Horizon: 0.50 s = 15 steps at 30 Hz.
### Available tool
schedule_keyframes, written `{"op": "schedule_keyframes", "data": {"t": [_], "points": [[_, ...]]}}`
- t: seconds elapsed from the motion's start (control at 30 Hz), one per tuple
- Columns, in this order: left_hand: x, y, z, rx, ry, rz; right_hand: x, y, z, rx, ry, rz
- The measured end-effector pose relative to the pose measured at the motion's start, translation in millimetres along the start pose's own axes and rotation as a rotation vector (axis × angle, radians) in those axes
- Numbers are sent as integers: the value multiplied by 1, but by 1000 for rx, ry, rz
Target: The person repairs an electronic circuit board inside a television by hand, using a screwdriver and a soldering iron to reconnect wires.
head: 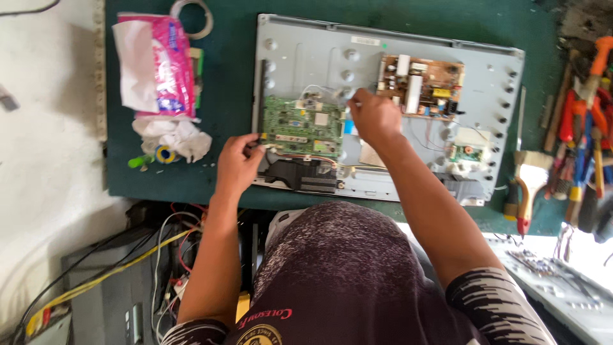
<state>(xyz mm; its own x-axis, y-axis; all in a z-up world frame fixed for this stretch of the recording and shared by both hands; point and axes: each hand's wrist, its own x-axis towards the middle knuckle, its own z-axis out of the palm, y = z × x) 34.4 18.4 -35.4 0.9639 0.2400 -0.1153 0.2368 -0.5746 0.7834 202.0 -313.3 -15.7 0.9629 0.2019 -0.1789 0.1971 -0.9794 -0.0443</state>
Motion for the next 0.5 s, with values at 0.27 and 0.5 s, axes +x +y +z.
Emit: {"op": "schedule_keyframes", "data": {"t": [0.27,0.5], "points": [[-30,16,-24,-110,222,-124,-30,17,-18,277,-20,114],[-72,-86,-83,-41,478,-373,-147,165,11,911,510,178]]}}
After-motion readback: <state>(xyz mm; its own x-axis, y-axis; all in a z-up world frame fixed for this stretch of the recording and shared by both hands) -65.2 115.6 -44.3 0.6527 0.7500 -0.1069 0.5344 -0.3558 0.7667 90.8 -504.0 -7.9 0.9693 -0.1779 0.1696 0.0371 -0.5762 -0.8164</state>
